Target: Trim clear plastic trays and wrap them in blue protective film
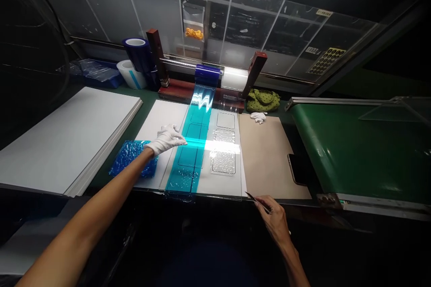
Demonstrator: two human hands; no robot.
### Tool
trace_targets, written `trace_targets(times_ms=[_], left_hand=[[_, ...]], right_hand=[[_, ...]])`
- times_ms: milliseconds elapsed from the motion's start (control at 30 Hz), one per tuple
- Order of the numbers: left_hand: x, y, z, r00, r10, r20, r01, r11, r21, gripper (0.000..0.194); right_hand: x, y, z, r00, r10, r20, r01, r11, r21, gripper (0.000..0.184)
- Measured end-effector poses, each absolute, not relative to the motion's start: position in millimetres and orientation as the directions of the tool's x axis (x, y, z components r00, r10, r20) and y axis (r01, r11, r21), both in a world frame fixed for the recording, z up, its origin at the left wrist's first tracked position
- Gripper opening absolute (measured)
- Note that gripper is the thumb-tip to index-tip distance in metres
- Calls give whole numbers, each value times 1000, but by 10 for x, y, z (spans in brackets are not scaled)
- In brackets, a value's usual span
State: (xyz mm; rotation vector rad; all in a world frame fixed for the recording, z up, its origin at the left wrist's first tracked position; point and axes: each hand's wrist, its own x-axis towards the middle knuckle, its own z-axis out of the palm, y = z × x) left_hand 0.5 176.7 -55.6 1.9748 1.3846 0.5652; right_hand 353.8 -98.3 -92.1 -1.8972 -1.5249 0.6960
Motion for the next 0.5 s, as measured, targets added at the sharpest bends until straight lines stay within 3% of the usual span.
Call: trace_targets(times_ms=[233,500], left_hand=[[-11,2072,-831,412,893,-184,760,-225,609,45],[-16,2148,-1035,425,863,-273,827,-248,504,43]], right_hand=[[3441,-1048,-899,230,971,-67,647,-204,-734,26],[3407,-1022,-877,214,974,-72,654,-198,-730,25]])
